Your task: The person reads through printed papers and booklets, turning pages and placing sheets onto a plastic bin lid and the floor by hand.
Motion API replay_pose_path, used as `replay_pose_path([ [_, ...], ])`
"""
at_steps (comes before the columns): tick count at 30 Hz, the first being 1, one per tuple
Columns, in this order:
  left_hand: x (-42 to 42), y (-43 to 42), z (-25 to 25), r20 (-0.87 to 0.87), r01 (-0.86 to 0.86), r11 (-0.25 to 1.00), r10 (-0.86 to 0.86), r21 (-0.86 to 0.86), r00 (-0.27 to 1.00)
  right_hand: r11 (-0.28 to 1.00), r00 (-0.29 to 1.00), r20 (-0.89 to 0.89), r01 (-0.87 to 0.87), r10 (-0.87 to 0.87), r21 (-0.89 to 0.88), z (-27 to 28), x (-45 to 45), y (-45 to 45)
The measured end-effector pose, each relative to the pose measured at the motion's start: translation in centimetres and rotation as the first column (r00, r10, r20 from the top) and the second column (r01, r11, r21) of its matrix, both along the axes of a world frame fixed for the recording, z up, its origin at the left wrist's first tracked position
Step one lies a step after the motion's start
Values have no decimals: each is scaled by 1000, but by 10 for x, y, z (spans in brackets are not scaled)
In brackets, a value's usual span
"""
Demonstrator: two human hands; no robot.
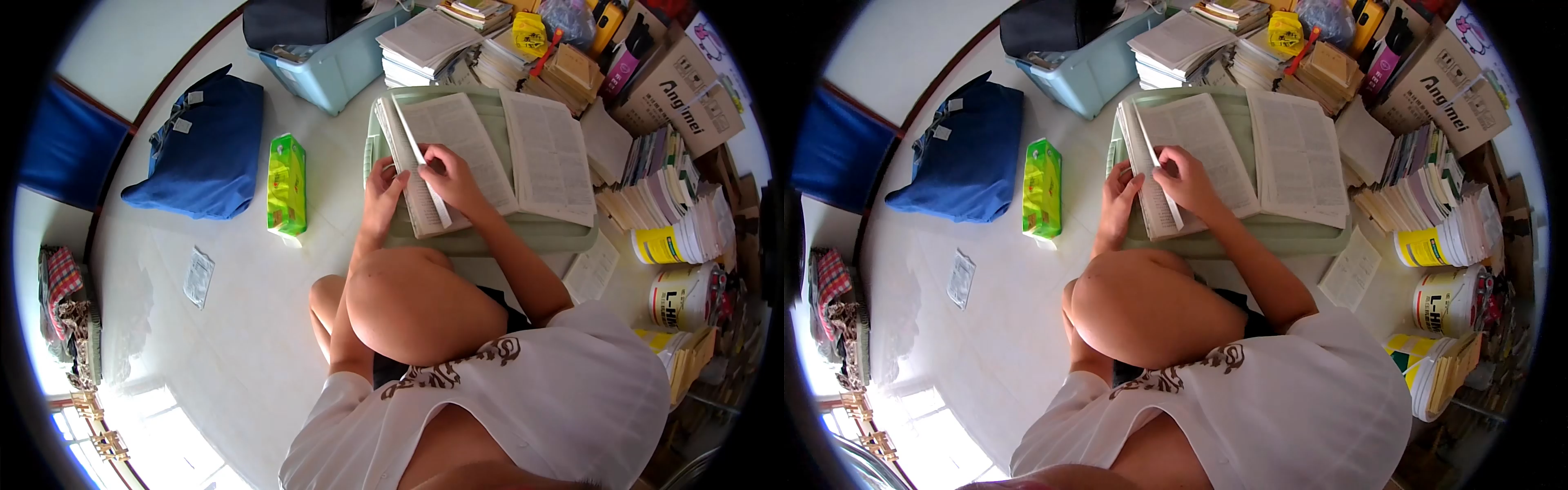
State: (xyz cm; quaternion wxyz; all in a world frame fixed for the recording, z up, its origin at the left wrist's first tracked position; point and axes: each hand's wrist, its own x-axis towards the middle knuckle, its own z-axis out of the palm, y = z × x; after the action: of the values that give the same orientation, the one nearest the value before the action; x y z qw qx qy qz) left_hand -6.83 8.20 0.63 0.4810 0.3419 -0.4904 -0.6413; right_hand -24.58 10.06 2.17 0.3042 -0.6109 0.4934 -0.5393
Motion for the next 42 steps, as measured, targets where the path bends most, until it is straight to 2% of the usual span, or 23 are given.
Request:
replay_pose_path([
  [1,0,0,0,14,-8,1000,7,12,1000,1000,1000,-3,2,-2,-7,3,-6,0],
  [3,-1,0,1,-23,-17,1000,18,21,1000,981,928,372,-88,17,173,9,-24,4],
  [5,-3,1,0,-66,-23,999,25,35,997,962,816,562,-22,-139,272,30,-47,11],
  [7,-2,1,0,-82,-24,999,26,29,996,977,663,720,95,-206,192,42,-75,12],
  [11,-2,4,4,-84,-16,999,18,31,996,914,577,761,403,-298,53,64,-152,19],
  [13,-2,3,2,-90,-16,999,19,39,996,892,452,868,451,-206,-23,88,-184,35],
  [14,-2,2,-1,-88,-19,999,23,39,996,889,456,864,458,-211,-25,98,-199,43],
  [16,-1,1,-5,-49,-26,999,28,39,998,682,531,761,713,-372,-164,112,-223,59],
  [17,-1,0,-8,-53,-15,999,18,42,998,674,529,758,720,-381,-164,117,-230,62],
  [19,-2,-3,-13,-72,-18,1000,19,10,997,384,607,395,769,-690,-511,127,-242,67],
  [20,-1,-4,-15,-39,-21,1000,21,6,999,283,458,139,731,-878,-621,128,-249,74],
  [21,-1,-2,-12,-39,-15,1000,15,7,999,268,311,-77,641,-947,-719,132,-251,78],
  [23,-2,3,-4,-48,-25,999,26,20,998,471,338,-331,568,-881,-675,132,-251,79],
  [24,-3,7,2,-21,-26,999,26,20,999,469,334,-331,572,-882,-673,129,-248,77],
  [26,-2,6,1,-9,-21,999,22,39,1000,729,470,-595,606,-652,-319,116,-237,68],
  [27,-1,5,1,1,-25,998,25,56,1000,725,469,-593,611,-655,-318,107,-231,63],
  [29,-2,11,11,2,-25,998,25,51,1000,854,666,-606,519,-435,-43,82,-220,50],
  [30,-2,13,15,2,-27,998,27,49,1000,854,668,-603,519,-436,-42,55,-216,41],
  [32,-2,9,8,-4,-25,999,25,35,1000,971,882,-408,230,-237,-67,0,-210,22],
  [33,-2,8,5,-15,-21,999,21,25,1000,971,883,-405,231,-238,-67,-4,-199,23],
  [35,-4,10,7,-37,-23,999,25,42,999,935,618,-717,324,-323,-142,-13,-176,28],
  [39,-2,5,4,-92,13,999,-8,48,996,933,755,-555,337,-349,-128,-25,-185,16],
  [42,-1,9,11,-25,-3,998,4,70,1000,916,742,-540,351,-398,-194,-23,-180,17],
])
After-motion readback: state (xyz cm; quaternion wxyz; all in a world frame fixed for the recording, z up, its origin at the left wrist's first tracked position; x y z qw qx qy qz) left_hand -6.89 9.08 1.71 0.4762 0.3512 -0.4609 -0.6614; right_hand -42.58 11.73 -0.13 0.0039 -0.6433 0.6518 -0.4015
